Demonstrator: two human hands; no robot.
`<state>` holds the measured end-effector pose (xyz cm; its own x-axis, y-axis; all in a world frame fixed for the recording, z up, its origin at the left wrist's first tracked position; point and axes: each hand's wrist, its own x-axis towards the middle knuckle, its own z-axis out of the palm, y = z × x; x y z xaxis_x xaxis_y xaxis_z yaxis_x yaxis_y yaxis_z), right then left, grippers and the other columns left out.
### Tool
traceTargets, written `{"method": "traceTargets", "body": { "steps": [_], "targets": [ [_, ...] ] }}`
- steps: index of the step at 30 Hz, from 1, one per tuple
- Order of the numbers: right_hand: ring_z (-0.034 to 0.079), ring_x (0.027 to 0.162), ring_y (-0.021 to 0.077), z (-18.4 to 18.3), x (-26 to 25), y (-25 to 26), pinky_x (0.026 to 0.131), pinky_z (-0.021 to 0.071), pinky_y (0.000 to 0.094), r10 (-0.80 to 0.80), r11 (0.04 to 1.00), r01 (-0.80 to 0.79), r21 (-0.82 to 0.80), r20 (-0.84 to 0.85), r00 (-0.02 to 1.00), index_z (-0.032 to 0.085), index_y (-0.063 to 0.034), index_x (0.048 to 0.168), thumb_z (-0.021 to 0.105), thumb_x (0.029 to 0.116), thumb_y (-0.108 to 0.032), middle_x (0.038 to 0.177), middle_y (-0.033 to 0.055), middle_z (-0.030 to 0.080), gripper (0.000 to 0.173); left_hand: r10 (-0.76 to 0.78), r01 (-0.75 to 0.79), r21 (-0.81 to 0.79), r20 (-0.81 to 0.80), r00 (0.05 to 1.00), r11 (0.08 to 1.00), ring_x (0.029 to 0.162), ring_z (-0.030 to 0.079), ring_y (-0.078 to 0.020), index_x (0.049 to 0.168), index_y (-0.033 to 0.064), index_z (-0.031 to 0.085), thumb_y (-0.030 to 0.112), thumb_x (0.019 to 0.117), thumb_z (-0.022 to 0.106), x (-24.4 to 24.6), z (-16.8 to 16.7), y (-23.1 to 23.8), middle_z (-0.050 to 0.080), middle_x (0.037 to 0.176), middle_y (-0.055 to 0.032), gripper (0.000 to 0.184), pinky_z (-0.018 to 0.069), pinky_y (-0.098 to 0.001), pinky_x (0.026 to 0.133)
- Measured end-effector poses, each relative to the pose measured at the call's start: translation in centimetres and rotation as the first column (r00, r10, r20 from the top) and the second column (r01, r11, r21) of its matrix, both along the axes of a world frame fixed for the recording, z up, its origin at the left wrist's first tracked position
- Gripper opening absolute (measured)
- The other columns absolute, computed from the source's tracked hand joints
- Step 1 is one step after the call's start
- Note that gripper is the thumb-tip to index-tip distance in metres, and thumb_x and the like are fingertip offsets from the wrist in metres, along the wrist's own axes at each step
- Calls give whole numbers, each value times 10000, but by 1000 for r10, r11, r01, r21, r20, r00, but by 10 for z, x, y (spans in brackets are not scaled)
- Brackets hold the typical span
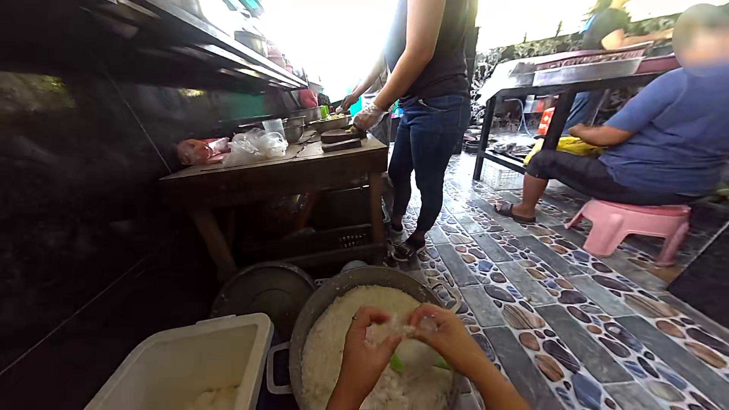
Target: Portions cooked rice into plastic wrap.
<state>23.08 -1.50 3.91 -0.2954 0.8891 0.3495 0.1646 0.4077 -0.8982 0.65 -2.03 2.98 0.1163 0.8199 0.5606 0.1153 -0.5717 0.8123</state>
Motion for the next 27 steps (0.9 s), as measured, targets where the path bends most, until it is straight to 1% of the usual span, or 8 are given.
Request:
{"method": "traceTargets", "body": {
  "steps": [3, 4, 7, 11, 15, 19, 23, 27],
  "targets": [
    [682, 1107, 185, 9, 1, -2, 986, 568, 375, 6, 997, -1, 74, -65, 998, 730, -58, 984, 771, 886, -106, 1135, 53, 736, 117, -95, 23, -280, -247, 964, 960, 1287, 576, -244, 1448, 9, 498, 514, 716, 885, 6, -12, -2, 618, 1371, -135, 970, 417, -511, 1148],
    [678, 1127, 203, 11, -3, -4, 997, 564, 390, 53, 993, -43, 112, -90, 995, 729, -60, 943, 774, 883, -111, 1157, 62, 733, 90, -163, 40, -370, -307, 938, 928, 1284, 583, -253, 1422, 26, 542, 519, 758, 859, 10, -19, -4, 644, 1344, -127, 886, 340, -587, 1186],
    [644, 1198, 238, 12, -11, -4, 1025, 546, 410, 153, 982, -131, 135, -167, 974, 711, -55, 950, 809, 863, -218, 1242, 97, 697, 209, -303, 133, -523, -255, 918, 842, 973, 691, -138, 1144, 42, 709, 372, 1007, 612, 12, -13, -9, 734, 1014, -67, 370, 551, -414, 931],
    [614, 1230, 201, 8, -2, 3, 1000, 554, 402, 208, 939, -242, -244, -158, 965, 437, -93, 1498, 899, 716, -357, 1392, 70, 602, 946, -108, 159, -474, 133, 985, 866, 919, 675, -36, 1079, -19, 678, 74, 1006, 465, -10, 20, -19, 724, 964, -8, 243, 571, -285, 885],
    [726, 903, 138, 5, -18, 1, 840, 611, 335, 360, 828, -453, -330, -307, 881, 697, -73, 1152, 826, 841, -208, 990, 43, 758, 363, -290, 353, -235, 266, 919, 905, 1444, 445, -216, 1455, -48, 492, 381, 1099, 381, -57, 30, -11, 493, 1543, -128, 568, 365, -419, 1215],
    [702, 985, 80, 8, -53, -22, 901, 579, 300, 407, 830, -485, -274, -296, 864, 705, -47, 1204, 709, 959, -235, 1086, 19, 750, 308, -417, 511, -83, 476, 775, 856, 1501, 364, -206, 1574, 164, 408, 496, 1025, 518, -65, 38, -10, 438, 1599, -50, 651, 297, -408, 1242],
    [462, 1441, 222, 14, -126, -51, 1197, 388, 405, 190, 953, -273, -132, -444, 876, 362, 103, 1527, 493, 1058, -249, 1591, 215, 409, 601, -315, 431, -77, 570, 759, 899, 1499, 366, -173, 1575, 216, 406, 516, 1019, 509, -50, 34, -14, 455, 1589, -17, 640, 296, -382, 1238],
    [206, 1565, 327, -16, -169, -53, 1290, 182, 465, 63, 989, -102, -112, -305, 950, 180, 128, 1575, 336, 1043, -640, 1653, 321, 169, 947, -55, 192, -242, 479, 876, 951, 1465, 397, -121, 1534, -74, 284, 522, 1035, 495, -40, 21, -17, 453, 1571, -124, 805, 327, -316, 1210]
  ]
}}
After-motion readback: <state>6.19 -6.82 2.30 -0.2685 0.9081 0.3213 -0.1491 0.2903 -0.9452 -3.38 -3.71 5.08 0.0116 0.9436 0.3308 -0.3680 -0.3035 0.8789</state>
